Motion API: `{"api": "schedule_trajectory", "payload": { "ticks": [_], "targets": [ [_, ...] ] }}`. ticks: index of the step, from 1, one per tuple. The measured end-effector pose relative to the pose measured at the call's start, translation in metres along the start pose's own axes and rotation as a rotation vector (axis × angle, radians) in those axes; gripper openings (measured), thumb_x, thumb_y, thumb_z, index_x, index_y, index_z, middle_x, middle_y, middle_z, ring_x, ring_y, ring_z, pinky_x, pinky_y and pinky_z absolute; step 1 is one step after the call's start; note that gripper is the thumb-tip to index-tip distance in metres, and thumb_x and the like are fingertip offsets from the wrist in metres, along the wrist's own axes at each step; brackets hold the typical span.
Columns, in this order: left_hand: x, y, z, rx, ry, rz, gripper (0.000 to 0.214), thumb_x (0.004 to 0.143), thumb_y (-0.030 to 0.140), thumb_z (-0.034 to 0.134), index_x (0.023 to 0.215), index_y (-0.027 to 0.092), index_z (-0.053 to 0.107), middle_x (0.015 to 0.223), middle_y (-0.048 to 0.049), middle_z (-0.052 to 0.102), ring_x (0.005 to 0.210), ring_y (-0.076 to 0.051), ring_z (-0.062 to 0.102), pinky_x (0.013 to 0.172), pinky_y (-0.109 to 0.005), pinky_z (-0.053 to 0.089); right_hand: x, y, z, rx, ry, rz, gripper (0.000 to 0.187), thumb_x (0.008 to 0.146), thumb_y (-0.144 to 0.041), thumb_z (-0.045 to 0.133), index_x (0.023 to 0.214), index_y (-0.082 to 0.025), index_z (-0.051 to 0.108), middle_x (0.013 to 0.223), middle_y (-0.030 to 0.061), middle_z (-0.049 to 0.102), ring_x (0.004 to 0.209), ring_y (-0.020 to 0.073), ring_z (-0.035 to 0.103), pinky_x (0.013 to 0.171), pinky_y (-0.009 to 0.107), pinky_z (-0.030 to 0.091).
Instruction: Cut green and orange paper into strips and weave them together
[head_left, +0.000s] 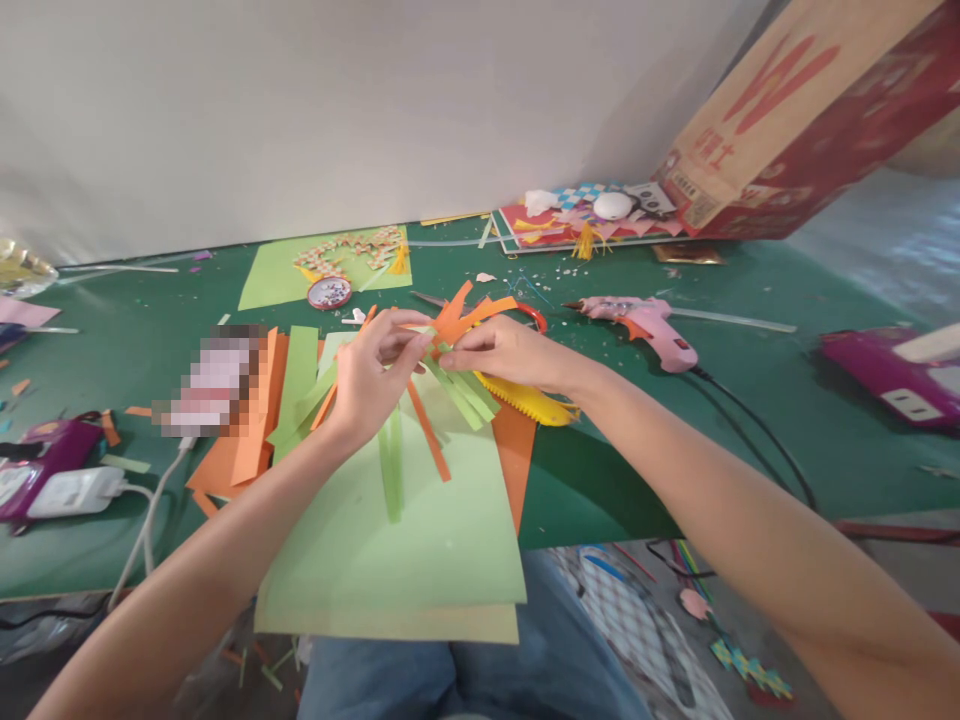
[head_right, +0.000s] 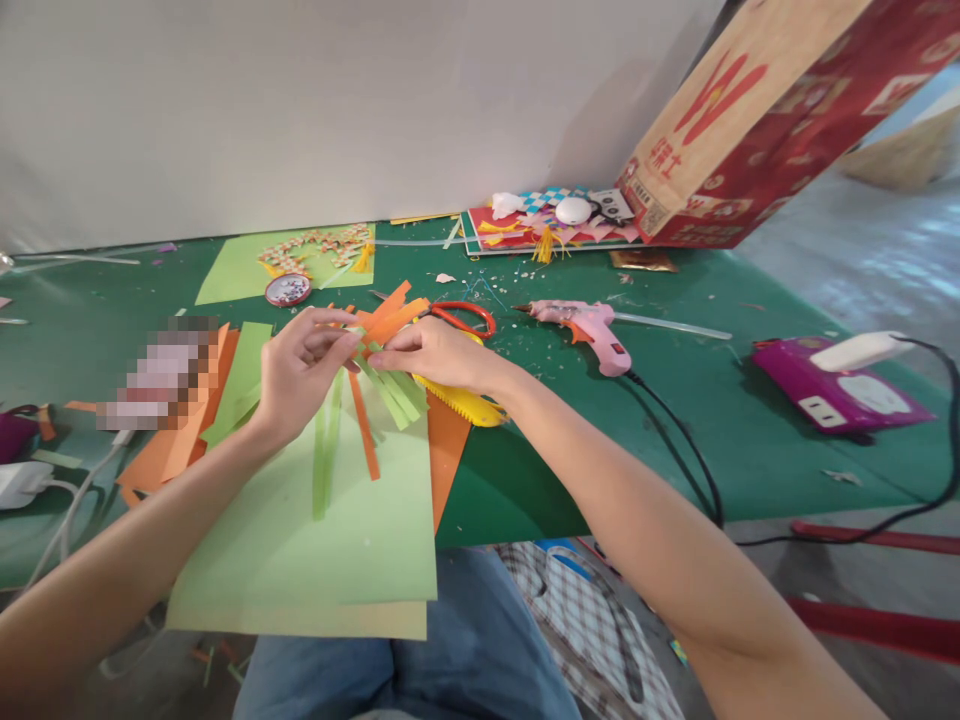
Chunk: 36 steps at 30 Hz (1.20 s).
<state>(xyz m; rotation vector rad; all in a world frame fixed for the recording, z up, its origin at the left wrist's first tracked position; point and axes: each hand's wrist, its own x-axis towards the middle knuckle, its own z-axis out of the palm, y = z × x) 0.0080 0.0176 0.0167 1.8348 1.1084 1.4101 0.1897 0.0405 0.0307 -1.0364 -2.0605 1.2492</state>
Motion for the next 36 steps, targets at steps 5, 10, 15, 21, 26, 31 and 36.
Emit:
{"api": "schedule_trajectory", "payload": {
  "ticks": [5, 10, 15, 21, 26, 31, 36],
  "targets": [
    [0.0003, -0.002, 0.0001, 0.001, -0.021, 0.022, 0.008, 0.084, 0.026, 0.064, 0.089, 0.02, 0.066, 0.069, 0.0023, 0.069, 0.057, -0.01, 0.067, 0.056, -0.019, 0.058, 0.0004, 0.0003, -0.0003, 0.016, -0.012, 0.028, 0.064, 0.071, -0.065, 0.066, 0.049, -0.02, 0.027, 0.054, -0.0078, 0.017, 0.052, 0.0059, 0.017, 0.053, 0.029, 0.013],
    [0.0, -0.0027, 0.0005, -0.023, -0.013, 0.01, 0.01, 0.083, 0.028, 0.065, 0.086, 0.019, 0.067, 0.072, 0.0013, 0.07, 0.06, -0.011, 0.069, 0.056, -0.02, 0.059, 0.0, -0.0005, -0.0006, 0.018, -0.015, 0.028, 0.064, 0.07, -0.067, 0.066, 0.048, -0.02, 0.027, 0.054, -0.0076, 0.017, 0.052, 0.0059, 0.018, 0.052, 0.028, 0.013],
    [0.0, -0.0034, 0.0015, -0.03, 0.001, 0.011, 0.009, 0.083, 0.027, 0.065, 0.086, 0.019, 0.067, 0.071, 0.0017, 0.069, 0.06, -0.01, 0.068, 0.057, -0.02, 0.058, -0.0008, 0.0, -0.0005, 0.009, -0.011, 0.036, 0.063, 0.072, -0.064, 0.066, 0.049, -0.02, 0.028, 0.055, -0.0072, 0.019, 0.053, 0.0064, 0.019, 0.053, 0.029, 0.014],
    [0.0003, -0.0035, 0.0013, 0.007, 0.019, 0.017, 0.008, 0.083, 0.027, 0.065, 0.084, 0.02, 0.067, 0.079, -0.0001, 0.072, 0.065, -0.011, 0.069, 0.058, -0.019, 0.057, -0.0012, 0.0019, 0.0004, -0.016, -0.019, 0.067, 0.064, 0.072, -0.063, 0.066, 0.049, -0.02, 0.025, 0.054, -0.0072, 0.016, 0.052, 0.0065, 0.016, 0.053, 0.029, 0.012],
    [-0.0007, -0.0037, 0.0008, 0.037, 0.012, 0.016, 0.008, 0.084, 0.026, 0.064, 0.086, 0.02, 0.068, 0.084, -0.0008, 0.073, 0.069, -0.011, 0.07, 0.061, -0.019, 0.057, 0.0005, 0.0055, 0.0021, 0.016, -0.029, 0.055, 0.064, 0.073, -0.062, 0.067, 0.05, -0.02, 0.025, 0.053, -0.0081, 0.016, 0.051, 0.0057, 0.017, 0.052, 0.029, 0.012],
    [-0.0006, -0.0042, 0.0008, 0.019, 0.005, 0.026, 0.008, 0.085, 0.026, 0.063, 0.085, 0.02, 0.067, 0.086, -0.0013, 0.073, 0.071, -0.012, 0.07, 0.06, -0.02, 0.057, -0.0002, 0.0056, 0.0045, 0.058, -0.031, 0.062, 0.062, 0.073, -0.061, 0.068, 0.049, -0.019, 0.027, 0.052, -0.0086, 0.018, 0.049, 0.0051, 0.018, 0.05, 0.028, 0.012],
    [-0.0001, -0.0037, 0.0, 0.086, 0.017, 0.029, 0.009, 0.085, 0.026, 0.064, 0.091, 0.021, 0.068, 0.086, -0.0016, 0.074, 0.075, -0.013, 0.071, 0.063, -0.022, 0.057, -0.0002, 0.0042, 0.0033, 0.106, -0.002, 0.081, 0.055, 0.073, -0.058, 0.068, 0.047, -0.019, 0.039, 0.05, -0.0076, 0.025, 0.049, 0.0059, 0.027, 0.049, 0.027, 0.02]
  ]
}}
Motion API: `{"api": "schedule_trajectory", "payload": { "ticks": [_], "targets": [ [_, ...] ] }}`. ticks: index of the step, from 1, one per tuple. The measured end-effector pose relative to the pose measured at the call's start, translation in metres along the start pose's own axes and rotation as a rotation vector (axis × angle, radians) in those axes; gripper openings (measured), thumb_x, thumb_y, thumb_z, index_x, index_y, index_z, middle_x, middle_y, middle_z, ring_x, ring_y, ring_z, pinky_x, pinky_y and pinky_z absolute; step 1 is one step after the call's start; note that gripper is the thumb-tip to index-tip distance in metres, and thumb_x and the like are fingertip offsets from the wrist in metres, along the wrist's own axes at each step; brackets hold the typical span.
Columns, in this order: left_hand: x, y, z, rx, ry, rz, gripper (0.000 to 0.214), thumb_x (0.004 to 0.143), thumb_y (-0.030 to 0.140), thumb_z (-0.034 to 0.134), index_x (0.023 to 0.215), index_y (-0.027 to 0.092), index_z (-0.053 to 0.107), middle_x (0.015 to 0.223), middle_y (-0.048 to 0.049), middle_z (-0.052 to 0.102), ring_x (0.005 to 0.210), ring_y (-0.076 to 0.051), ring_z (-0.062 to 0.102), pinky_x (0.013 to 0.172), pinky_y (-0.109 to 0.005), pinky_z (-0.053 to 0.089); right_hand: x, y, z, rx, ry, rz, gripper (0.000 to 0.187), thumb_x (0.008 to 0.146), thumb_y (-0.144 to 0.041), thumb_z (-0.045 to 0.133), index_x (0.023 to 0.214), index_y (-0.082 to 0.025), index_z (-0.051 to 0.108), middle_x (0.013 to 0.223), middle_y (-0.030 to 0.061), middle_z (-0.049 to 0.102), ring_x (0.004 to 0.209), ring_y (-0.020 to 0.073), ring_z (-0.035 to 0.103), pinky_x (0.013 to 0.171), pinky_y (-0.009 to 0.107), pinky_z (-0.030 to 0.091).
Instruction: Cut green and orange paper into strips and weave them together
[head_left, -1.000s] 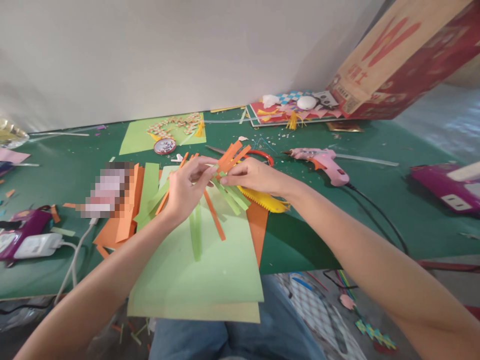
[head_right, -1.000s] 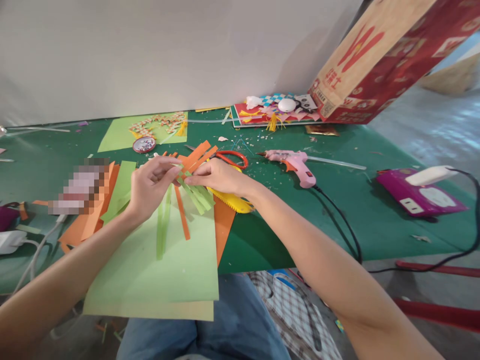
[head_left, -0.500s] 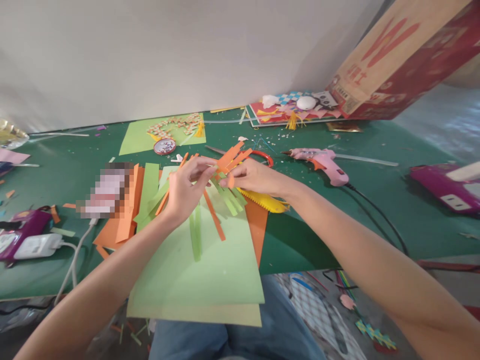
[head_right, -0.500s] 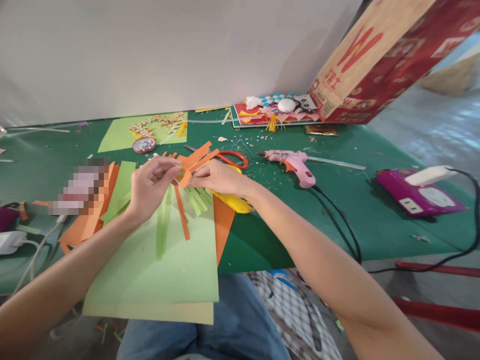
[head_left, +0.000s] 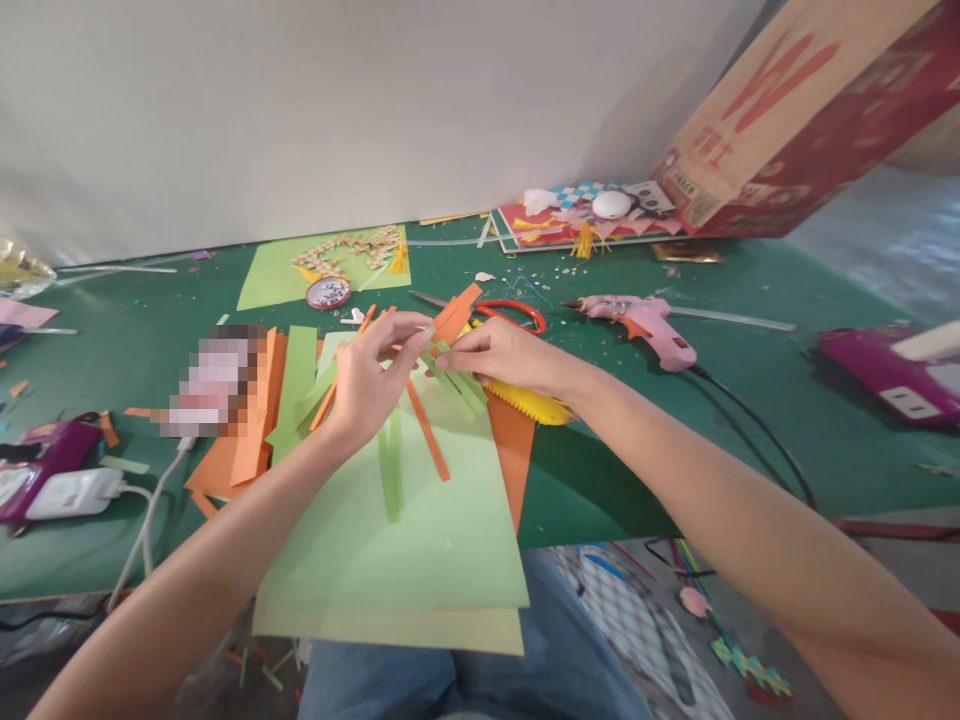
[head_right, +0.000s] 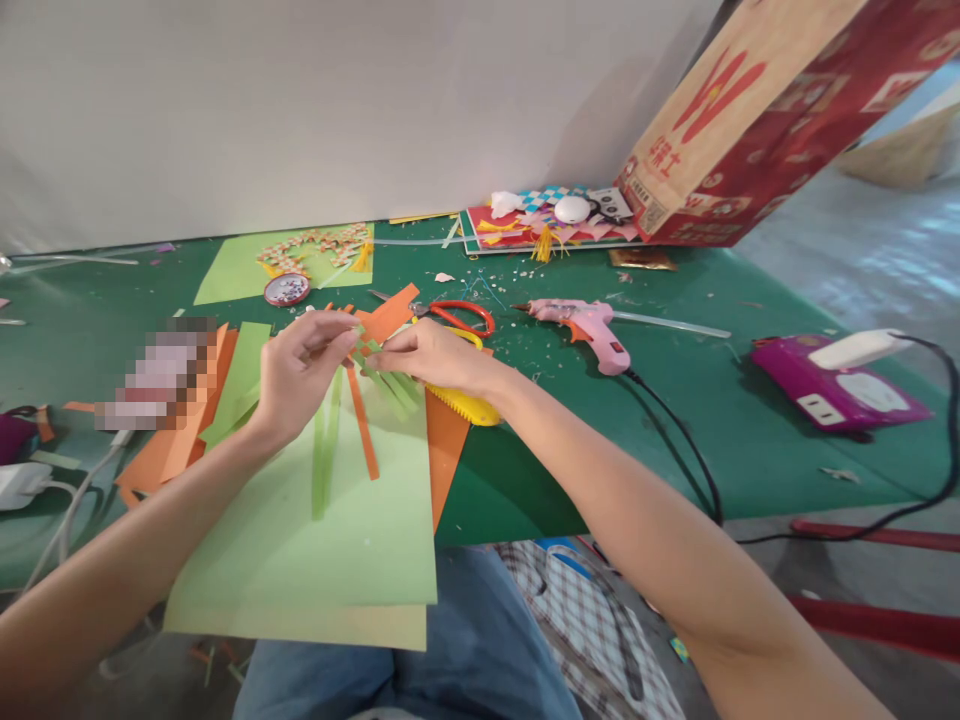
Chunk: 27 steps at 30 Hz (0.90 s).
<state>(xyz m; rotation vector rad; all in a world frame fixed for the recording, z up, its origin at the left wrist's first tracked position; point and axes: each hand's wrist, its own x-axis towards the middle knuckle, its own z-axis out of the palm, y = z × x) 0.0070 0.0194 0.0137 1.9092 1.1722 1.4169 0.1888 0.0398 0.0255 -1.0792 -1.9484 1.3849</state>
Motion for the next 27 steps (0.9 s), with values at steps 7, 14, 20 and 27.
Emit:
{"api": "schedule_trajectory", "payload": {
  "ticks": [7, 14, 20, 27],
  "targets": [
    [0.0023, 0.0009, -0.0014, -0.054, -0.081, -0.032, 0.018, 0.082, 0.022, 0.065, 0.1, 0.021, 0.067, 0.07, 0.0022, 0.07, 0.062, -0.012, 0.069, 0.065, -0.023, 0.058, 0.0019, 0.0024, -0.0051, 0.004, 0.042, 0.019, 0.053, 0.069, -0.061, 0.07, 0.049, -0.018, 0.046, 0.048, -0.0084, 0.023, 0.046, 0.0053, 0.024, 0.047, 0.027, 0.016],
    [0.0032, 0.0019, -0.0016, -0.06, -0.01, -0.059, 0.016, 0.081, 0.026, 0.067, 0.096, 0.022, 0.07, 0.072, 0.0022, 0.069, 0.061, -0.01, 0.066, 0.063, -0.022, 0.058, 0.0039, 0.0029, -0.0021, 0.159, 0.095, 0.041, 0.043, 0.066, -0.053, 0.077, 0.056, -0.017, 0.055, 0.053, -0.0066, 0.039, 0.049, 0.0058, 0.039, 0.048, 0.024, 0.03],
    [0.0029, 0.0026, -0.001, -0.074, 0.007, -0.059, 0.016, 0.081, 0.026, 0.068, 0.096, 0.021, 0.07, 0.073, 0.0024, 0.069, 0.062, -0.01, 0.067, 0.064, -0.021, 0.059, 0.0069, 0.0017, -0.001, 0.511, 0.249, 0.105, 0.033, 0.05, -0.035, 0.087, 0.065, -0.015, 0.065, 0.062, -0.0025, 0.058, 0.055, 0.0069, 0.049, 0.049, 0.022, 0.036],
    [0.0013, -0.0014, -0.0001, -0.067, -0.007, -0.061, 0.017, 0.081, 0.026, 0.069, 0.097, 0.021, 0.069, 0.073, 0.0018, 0.07, 0.062, -0.011, 0.069, 0.063, -0.022, 0.058, 0.0071, -0.0018, 0.0019, 0.603, 0.343, 0.13, 0.029, 0.05, -0.024, 0.087, 0.056, -0.015, 0.06, 0.06, -0.0018, 0.058, 0.056, 0.0068, 0.049, 0.046, 0.021, 0.033]
  ]
}}
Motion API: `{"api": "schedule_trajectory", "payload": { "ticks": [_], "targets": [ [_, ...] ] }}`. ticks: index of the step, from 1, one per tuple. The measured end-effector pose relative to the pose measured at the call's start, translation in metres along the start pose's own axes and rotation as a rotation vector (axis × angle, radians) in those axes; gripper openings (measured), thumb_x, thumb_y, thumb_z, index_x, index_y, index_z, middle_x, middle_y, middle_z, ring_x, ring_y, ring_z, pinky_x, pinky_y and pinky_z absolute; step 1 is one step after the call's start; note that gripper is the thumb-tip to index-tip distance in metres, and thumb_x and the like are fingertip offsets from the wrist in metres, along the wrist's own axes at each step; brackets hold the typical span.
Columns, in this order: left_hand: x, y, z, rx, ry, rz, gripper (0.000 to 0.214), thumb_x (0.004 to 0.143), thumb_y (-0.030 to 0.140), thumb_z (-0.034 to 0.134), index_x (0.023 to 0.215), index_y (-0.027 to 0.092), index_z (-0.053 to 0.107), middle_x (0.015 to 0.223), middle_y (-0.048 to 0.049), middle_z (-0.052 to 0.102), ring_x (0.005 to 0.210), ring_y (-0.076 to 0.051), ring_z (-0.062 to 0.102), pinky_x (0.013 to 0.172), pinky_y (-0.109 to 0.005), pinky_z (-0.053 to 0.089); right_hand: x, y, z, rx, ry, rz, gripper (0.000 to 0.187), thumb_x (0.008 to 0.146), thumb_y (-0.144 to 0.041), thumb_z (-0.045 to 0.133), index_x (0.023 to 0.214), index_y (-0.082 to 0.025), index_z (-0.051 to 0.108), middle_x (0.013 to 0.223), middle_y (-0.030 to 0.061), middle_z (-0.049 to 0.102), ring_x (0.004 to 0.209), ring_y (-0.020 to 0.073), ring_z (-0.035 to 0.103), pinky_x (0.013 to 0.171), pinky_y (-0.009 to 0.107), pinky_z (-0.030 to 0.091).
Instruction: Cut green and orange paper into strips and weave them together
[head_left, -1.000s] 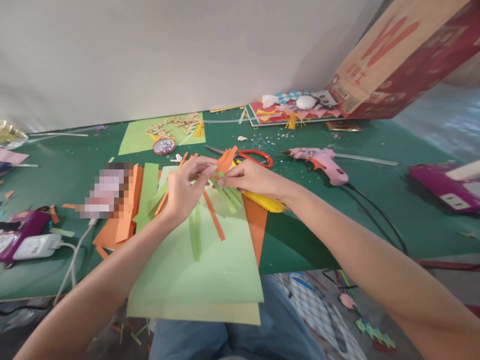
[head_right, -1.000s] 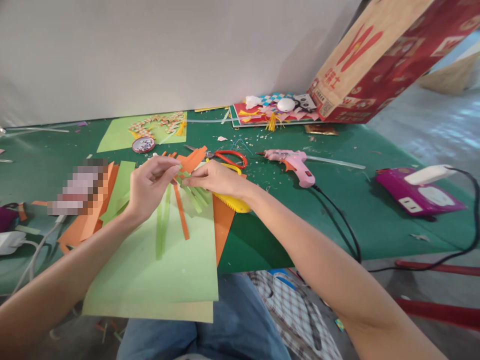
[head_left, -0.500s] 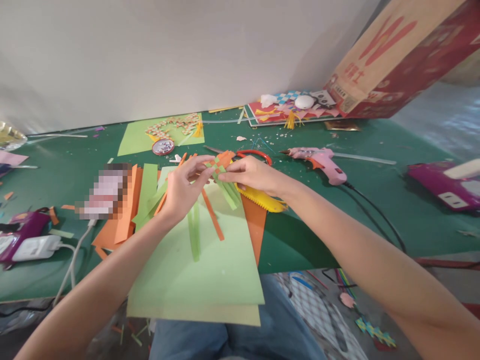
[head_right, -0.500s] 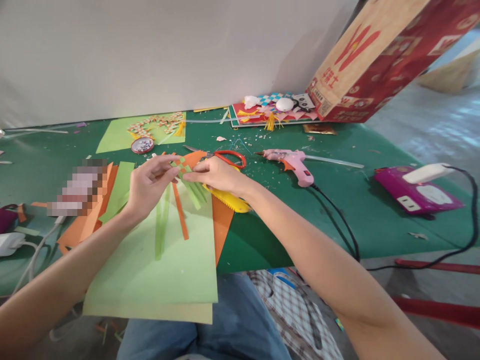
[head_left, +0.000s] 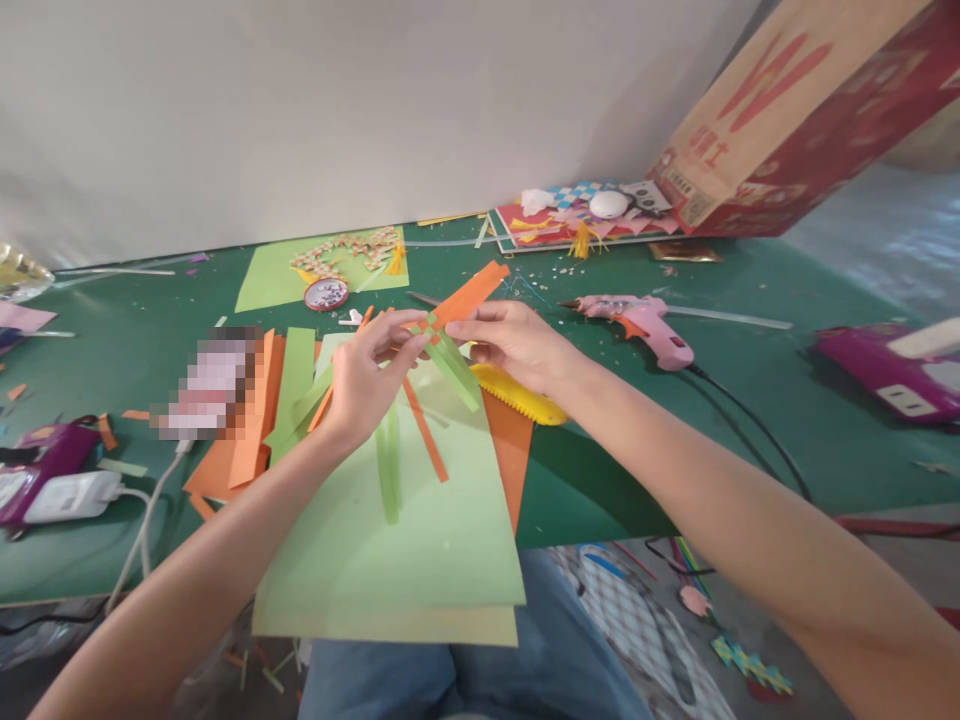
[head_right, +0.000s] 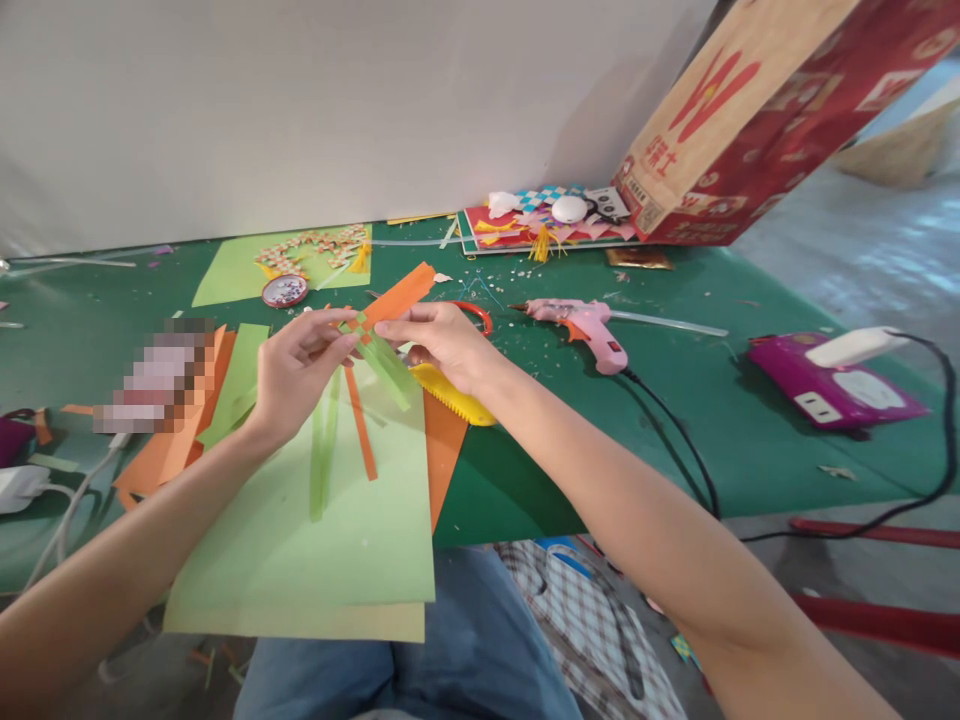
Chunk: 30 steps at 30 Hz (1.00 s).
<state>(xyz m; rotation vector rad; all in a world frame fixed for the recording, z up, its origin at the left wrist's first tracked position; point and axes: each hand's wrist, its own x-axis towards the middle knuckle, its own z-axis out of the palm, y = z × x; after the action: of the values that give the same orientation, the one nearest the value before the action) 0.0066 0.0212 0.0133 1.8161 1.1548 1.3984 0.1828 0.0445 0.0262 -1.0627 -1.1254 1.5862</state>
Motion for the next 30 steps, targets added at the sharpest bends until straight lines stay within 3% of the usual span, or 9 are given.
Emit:
{"api": "schedule_trajectory", "payload": {
  "ticks": [10, 15, 20, 26, 30],
  "targets": [
    [-0.0014, 0.0008, -0.0002, 0.053, -0.04, 0.042, 0.019, 0.082, 0.029, 0.068, 0.1, 0.022, 0.069, 0.072, 0.0019, 0.071, 0.067, -0.013, 0.071, 0.067, -0.023, 0.06, 0.0005, 0.0041, -0.0022, -0.071, -0.067, -0.041, 0.029, 0.052, -0.031, 0.087, 0.064, -0.015, 0.065, 0.063, -0.0027, 0.057, 0.056, 0.0064, 0.047, 0.051, 0.023, 0.035],
    [-0.0021, -0.0019, -0.0012, 0.185, -0.053, 0.183, 0.029, 0.081, 0.021, 0.069, 0.109, 0.026, 0.069, 0.088, 0.0009, 0.076, 0.079, -0.015, 0.073, 0.075, -0.024, 0.06, 0.0008, 0.0019, -0.0051, -0.032, -0.041, -0.031, 0.032, 0.052, -0.033, 0.087, 0.058, -0.016, 0.061, 0.062, -0.0008, 0.061, 0.061, 0.0103, 0.055, 0.056, 0.025, 0.041],
    [-0.0032, 0.0006, -0.0018, 0.293, -0.011, 0.3, 0.031, 0.082, 0.017, 0.069, 0.11, 0.028, 0.069, 0.093, 0.0001, 0.077, 0.077, -0.016, 0.074, 0.075, -0.027, 0.06, -0.0001, -0.0013, -0.0063, -0.014, -0.06, -0.026, 0.032, 0.049, -0.034, 0.088, 0.059, -0.017, 0.062, 0.066, 0.0004, 0.065, 0.063, 0.0122, 0.058, 0.059, 0.027, 0.044],
    [-0.0037, 0.0029, -0.0018, 0.277, -0.009, 0.266, 0.026, 0.081, 0.018, 0.07, 0.104, 0.029, 0.072, 0.09, -0.0004, 0.077, 0.071, -0.015, 0.073, 0.069, -0.025, 0.06, -0.0012, -0.0025, -0.0056, -0.049, -0.068, -0.018, 0.03, 0.053, -0.035, 0.086, 0.063, -0.017, 0.063, 0.065, 0.0012, 0.064, 0.068, 0.0147, 0.06, 0.063, 0.028, 0.047],
    [-0.0033, 0.0004, -0.002, 0.281, 0.012, 0.304, 0.022, 0.082, 0.019, 0.069, 0.101, 0.028, 0.073, 0.092, -0.0002, 0.077, 0.074, -0.015, 0.074, 0.069, -0.025, 0.06, -0.0012, -0.0022, -0.0052, -0.063, -0.065, -0.014, 0.033, 0.056, -0.031, 0.085, 0.055, -0.018, 0.054, 0.059, -0.0012, 0.058, 0.062, 0.0124, 0.057, 0.058, 0.027, 0.044]
  ]
}}
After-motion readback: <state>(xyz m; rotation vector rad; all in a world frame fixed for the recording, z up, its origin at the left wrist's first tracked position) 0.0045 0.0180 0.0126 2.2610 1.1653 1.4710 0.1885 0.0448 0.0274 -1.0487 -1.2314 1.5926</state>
